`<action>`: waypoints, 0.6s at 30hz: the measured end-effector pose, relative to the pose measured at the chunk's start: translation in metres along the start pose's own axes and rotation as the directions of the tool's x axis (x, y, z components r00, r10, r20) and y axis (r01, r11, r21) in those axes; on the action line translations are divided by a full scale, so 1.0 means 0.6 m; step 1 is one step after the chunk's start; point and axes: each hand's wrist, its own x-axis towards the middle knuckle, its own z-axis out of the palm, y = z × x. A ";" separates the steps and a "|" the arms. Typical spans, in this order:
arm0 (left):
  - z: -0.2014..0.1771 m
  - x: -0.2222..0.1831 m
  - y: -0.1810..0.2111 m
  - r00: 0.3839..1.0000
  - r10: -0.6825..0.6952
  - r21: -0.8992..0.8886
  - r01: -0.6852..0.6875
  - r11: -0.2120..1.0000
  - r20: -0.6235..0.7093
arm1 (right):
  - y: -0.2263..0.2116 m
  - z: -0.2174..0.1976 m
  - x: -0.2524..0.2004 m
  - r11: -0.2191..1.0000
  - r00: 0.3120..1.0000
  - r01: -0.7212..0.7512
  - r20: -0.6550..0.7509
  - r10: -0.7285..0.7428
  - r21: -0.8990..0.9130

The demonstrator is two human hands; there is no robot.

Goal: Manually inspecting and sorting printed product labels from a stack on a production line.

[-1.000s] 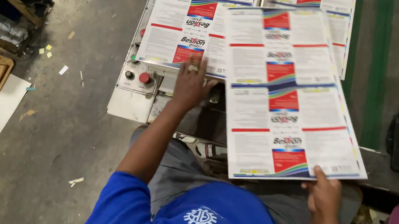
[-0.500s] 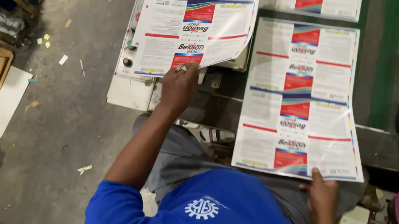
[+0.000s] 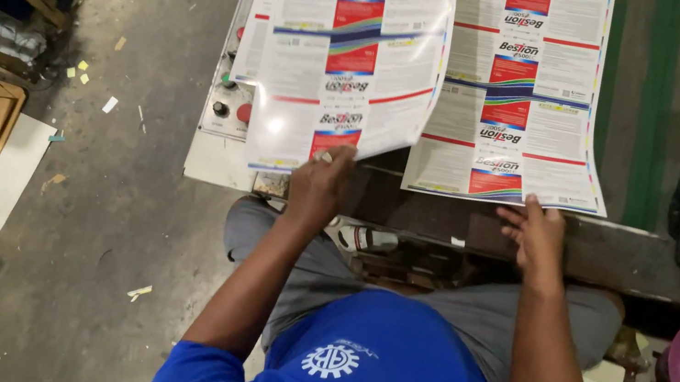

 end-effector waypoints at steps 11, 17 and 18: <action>0.116 -0.075 0.123 0.881 0.423 -0.317 -0.348 0.882 0.211 | 0.036 0.088 -0.176 0.988 0.915 -0.092 0.381 0.133 -0.123; 0.139 0.027 0.062 0.874 0.287 -0.182 -0.232 0.956 0.392 | 0.037 0.015 -0.134 0.987 0.986 0.056 0.148 -0.078 0.148; 0.171 0.035 0.016 0.812 0.093 0.057 -0.153 0.987 0.576 | 0.038 -0.013 -0.136 0.979 0.986 0.098 0.114 -0.120 0.179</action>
